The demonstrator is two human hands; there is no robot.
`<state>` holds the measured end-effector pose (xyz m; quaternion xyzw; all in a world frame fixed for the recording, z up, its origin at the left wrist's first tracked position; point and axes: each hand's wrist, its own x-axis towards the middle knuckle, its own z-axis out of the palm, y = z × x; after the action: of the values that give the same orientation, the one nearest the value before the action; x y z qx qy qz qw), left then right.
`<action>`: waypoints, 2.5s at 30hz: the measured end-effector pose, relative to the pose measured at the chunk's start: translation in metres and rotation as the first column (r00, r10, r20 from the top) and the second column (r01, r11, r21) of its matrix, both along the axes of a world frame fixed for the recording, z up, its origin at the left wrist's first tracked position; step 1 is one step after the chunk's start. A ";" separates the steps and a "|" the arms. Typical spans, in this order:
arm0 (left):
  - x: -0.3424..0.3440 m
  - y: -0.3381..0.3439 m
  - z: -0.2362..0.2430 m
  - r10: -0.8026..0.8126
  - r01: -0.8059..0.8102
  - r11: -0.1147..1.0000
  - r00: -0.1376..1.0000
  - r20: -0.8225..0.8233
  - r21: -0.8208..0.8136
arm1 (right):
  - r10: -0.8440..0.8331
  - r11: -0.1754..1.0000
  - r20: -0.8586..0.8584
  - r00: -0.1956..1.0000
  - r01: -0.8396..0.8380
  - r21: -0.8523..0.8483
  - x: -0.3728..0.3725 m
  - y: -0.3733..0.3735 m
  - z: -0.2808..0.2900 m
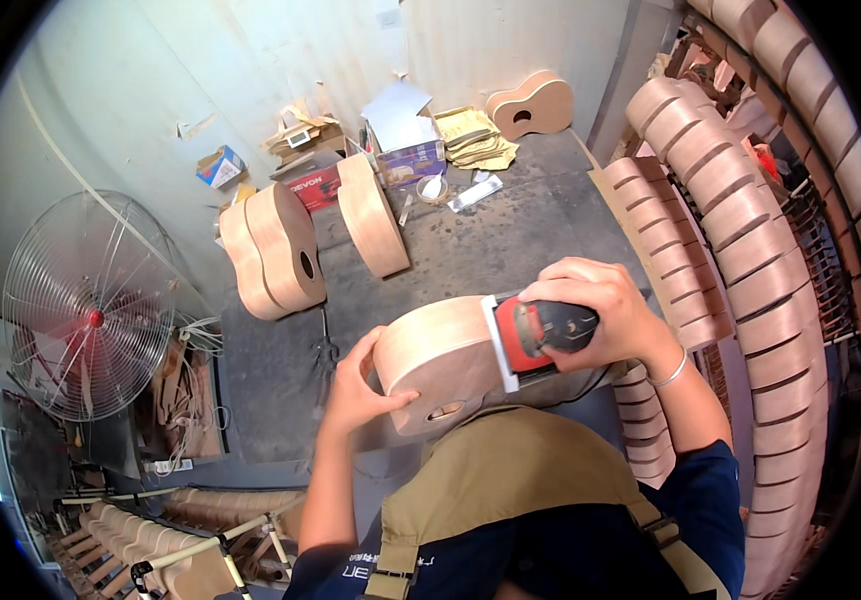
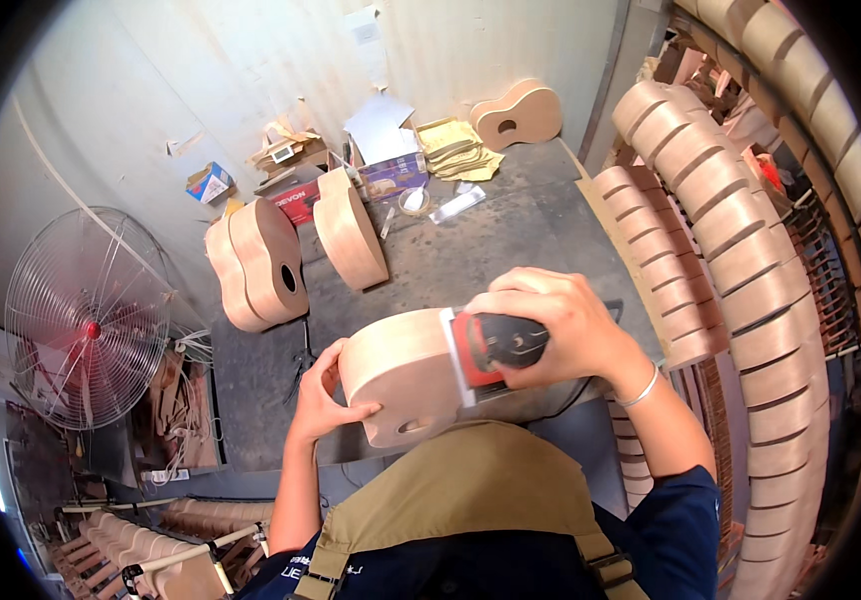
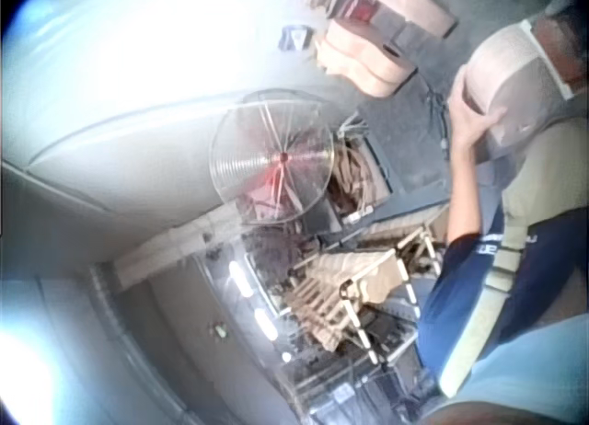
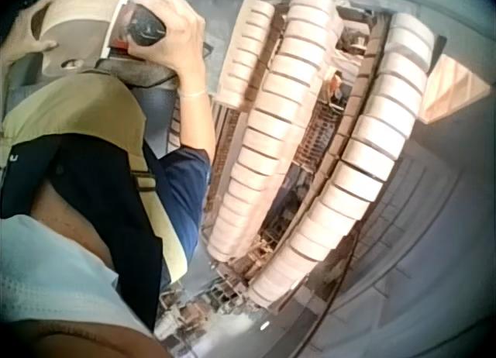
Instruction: The person uses a handheld electric sander to smooth the surface of unfinished wooden guitar bodies. They systematically sand the top and bottom curves of the instrument, rotating it to access different areas, and then place the finished piece on a stack of similar bodies.
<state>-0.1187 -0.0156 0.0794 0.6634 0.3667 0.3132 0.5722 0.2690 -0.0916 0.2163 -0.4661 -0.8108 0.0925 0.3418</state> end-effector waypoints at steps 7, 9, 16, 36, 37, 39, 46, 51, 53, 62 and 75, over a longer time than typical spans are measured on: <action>0.003 0.009 0.002 0.004 -0.005 1.000 0.999 -0.036 -0.019 | -0.025 0.994 -0.036 0.999 0.029 0.107 -0.006 0.003 -0.012; 0.016 0.013 0.004 -0.010 0.010 1.000 0.998 -0.064 0.000 | 0.022 0.986 -0.014 1.000 -0.019 0.168 -0.021 0.006 -0.007; 0.068 0.030 -0.006 0.019 0.017 0.980 0.984 -0.179 0.198 | 0.180 0.919 0.328 0.927 -0.277 0.279 -0.061 0.001 -0.001; -0.028 0.015 0.004 -0.012 0.010 1.000 0.997 -0.079 -0.021 | -0.127 0.974 -0.114 0.985 0.146 0.172 -0.019 -0.005 -0.042; -0.024 0.016 0.004 -0.021 0.020 1.000 0.996 -0.090 -0.010 | -0.105 0.978 -0.103 0.989 0.121 0.168 -0.024 -0.003 -0.037; -0.014 0.019 0.006 -0.031 0.031 1.000 0.993 -0.110 0.001 | -0.029 0.986 -0.043 0.999 0.036 0.165 -0.032 0.003 -0.028; -0.017 0.024 0.001 -0.027 0.024 0.999 0.995 -0.092 -0.024 | 0.036 0.981 0.048 0.998 -0.045 0.191 -0.049 0.008 -0.019; -0.028 0.014 -0.002 0.034 -0.035 0.997 0.999 -0.017 -0.064 | -0.189 0.966 -0.097 0.977 0.203 0.160 -0.016 0.002 -0.061; -0.025 0.011 0.002 0.055 -0.055 0.994 0.998 -0.003 -0.094 | -0.229 0.955 -0.145 0.963 0.251 0.156 -0.011 0.001 -0.072; 0.015 0.021 0.016 -0.006 0.021 0.996 0.984 -0.177 0.082 | -0.008 0.972 -0.025 1.000 0.013 0.233 -0.045 0.007 -0.023; -0.026 0.008 0.001 -0.007 0.007 1.000 0.999 -0.036 0.005 | -0.087 0.975 0.070 0.994 0.071 0.209 -0.044 -0.015 -0.030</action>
<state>-0.1443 -0.0080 0.0800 0.6717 0.3739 0.3002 0.5647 0.2247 -0.1068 0.1859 -0.4635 -0.8096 -0.0241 0.3594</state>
